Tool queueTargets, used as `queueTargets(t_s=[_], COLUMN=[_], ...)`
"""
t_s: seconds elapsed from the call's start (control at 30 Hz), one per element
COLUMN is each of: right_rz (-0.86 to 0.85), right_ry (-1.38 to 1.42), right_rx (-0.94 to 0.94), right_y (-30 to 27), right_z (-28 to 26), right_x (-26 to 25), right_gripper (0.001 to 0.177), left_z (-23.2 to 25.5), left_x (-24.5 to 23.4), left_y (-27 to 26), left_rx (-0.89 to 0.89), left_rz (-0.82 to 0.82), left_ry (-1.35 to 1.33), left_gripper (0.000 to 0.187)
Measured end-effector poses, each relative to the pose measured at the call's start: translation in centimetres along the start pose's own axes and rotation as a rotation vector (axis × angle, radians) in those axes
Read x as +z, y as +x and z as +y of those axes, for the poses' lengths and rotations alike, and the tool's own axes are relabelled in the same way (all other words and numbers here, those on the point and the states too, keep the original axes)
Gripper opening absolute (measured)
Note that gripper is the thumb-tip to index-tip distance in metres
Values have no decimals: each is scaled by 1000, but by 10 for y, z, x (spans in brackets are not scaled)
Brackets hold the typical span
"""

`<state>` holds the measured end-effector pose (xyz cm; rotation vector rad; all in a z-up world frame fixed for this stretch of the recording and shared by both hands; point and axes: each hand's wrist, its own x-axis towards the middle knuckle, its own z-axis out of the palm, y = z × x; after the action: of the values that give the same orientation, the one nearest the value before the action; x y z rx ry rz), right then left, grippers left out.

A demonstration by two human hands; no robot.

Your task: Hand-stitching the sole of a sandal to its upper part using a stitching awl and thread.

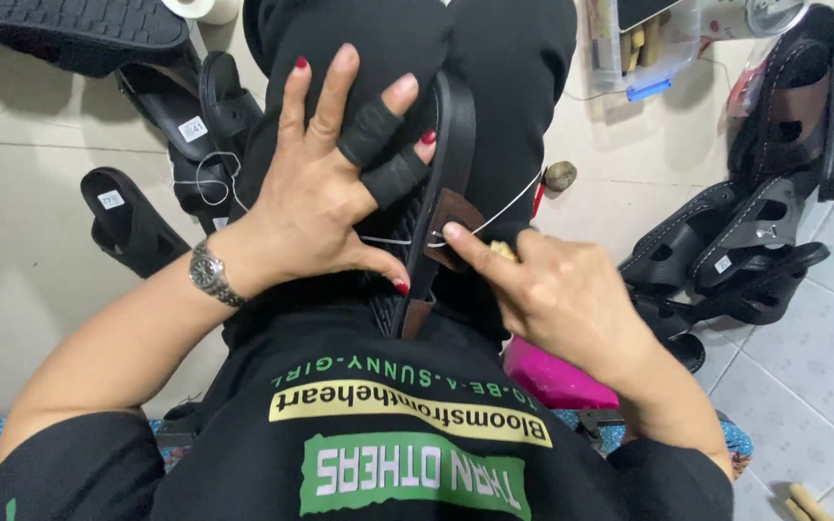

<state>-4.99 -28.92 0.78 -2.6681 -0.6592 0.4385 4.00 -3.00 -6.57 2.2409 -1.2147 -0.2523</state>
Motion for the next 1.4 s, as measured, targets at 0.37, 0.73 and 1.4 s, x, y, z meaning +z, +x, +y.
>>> queueTargets(t_s=[0.37,0.73,1.4], right_rz=[26,316,-91], right_ry=[81,-75,284], right_rx=[-42,-49,213], right_y=[28,2,-41], right_z=[-10,15,13], right_x=[8,54,-3], right_gripper=[36,31,44], left_z=[-10,45,52], left_x=[6,-4,3], left_y=[-8,-39,-45], left_rx=[65,-539,-710], left_rz=[101,161,375], left_ry=[52,-1373,-870], left_gripper=[120,18,89])
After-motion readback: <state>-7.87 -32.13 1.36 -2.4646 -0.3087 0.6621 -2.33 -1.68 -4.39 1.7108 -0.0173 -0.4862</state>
